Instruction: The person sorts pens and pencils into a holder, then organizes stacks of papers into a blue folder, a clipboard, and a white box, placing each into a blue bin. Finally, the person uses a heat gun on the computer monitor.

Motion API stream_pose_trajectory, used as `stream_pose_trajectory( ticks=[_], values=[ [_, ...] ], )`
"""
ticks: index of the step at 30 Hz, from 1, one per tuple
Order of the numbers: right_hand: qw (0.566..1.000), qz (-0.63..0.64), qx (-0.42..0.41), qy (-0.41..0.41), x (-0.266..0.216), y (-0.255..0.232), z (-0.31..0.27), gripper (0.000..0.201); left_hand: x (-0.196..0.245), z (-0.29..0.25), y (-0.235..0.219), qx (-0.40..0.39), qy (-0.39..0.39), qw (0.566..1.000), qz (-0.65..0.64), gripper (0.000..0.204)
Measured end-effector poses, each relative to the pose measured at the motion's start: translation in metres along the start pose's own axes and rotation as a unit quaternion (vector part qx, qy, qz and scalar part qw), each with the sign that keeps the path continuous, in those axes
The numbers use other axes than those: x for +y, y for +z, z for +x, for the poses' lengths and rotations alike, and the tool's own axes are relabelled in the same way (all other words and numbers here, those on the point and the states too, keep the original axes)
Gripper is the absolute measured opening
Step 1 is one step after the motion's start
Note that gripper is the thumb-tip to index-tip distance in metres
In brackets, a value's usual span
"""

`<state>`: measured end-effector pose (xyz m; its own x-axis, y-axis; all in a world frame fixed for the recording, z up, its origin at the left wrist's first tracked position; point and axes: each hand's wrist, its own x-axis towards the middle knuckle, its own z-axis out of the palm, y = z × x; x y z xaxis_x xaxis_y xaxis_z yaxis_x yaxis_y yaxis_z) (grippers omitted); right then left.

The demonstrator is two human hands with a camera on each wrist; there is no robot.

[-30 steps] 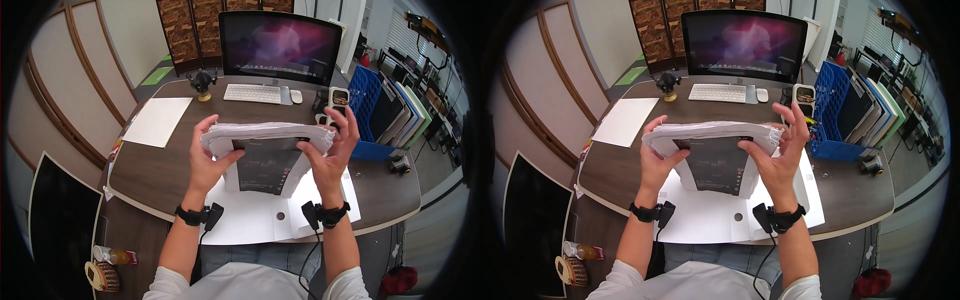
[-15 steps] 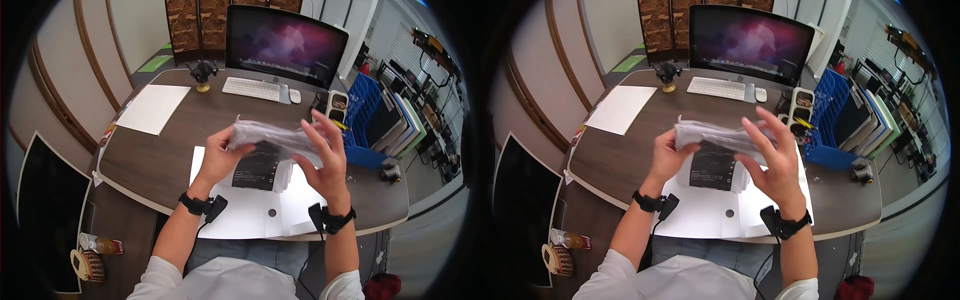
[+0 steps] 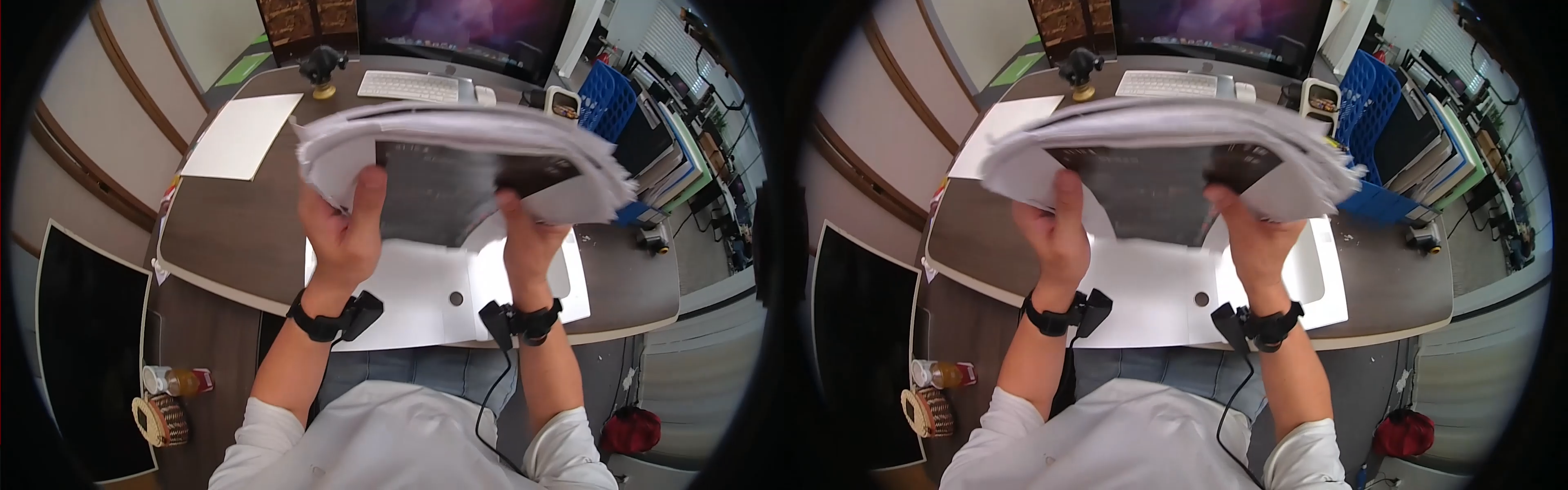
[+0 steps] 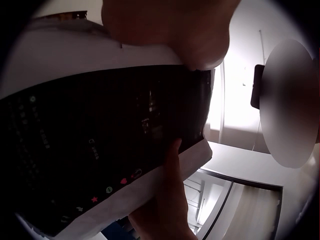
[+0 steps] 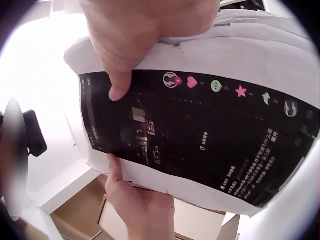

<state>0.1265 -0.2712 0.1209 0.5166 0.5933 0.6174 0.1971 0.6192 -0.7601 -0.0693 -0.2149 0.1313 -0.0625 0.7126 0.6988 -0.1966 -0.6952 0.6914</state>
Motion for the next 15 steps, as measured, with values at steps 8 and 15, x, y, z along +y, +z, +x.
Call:
stream_pose_trajectory(
  ticks=[8, 15],
  values=[
    [0.976, 0.014, -0.079, 0.201, 0.027, -0.031, -0.014, 0.035, -0.013, -0.012, -0.011, -0.072, 0.007, 0.994, 0.08, 0.053],
    [0.901, -0.103, -0.25, 0.339, 0.044, -0.038, -0.014, 0.051, -0.071, -0.022, -0.044, -0.085, -0.204, 0.973, -0.065, 0.049]
  ],
)
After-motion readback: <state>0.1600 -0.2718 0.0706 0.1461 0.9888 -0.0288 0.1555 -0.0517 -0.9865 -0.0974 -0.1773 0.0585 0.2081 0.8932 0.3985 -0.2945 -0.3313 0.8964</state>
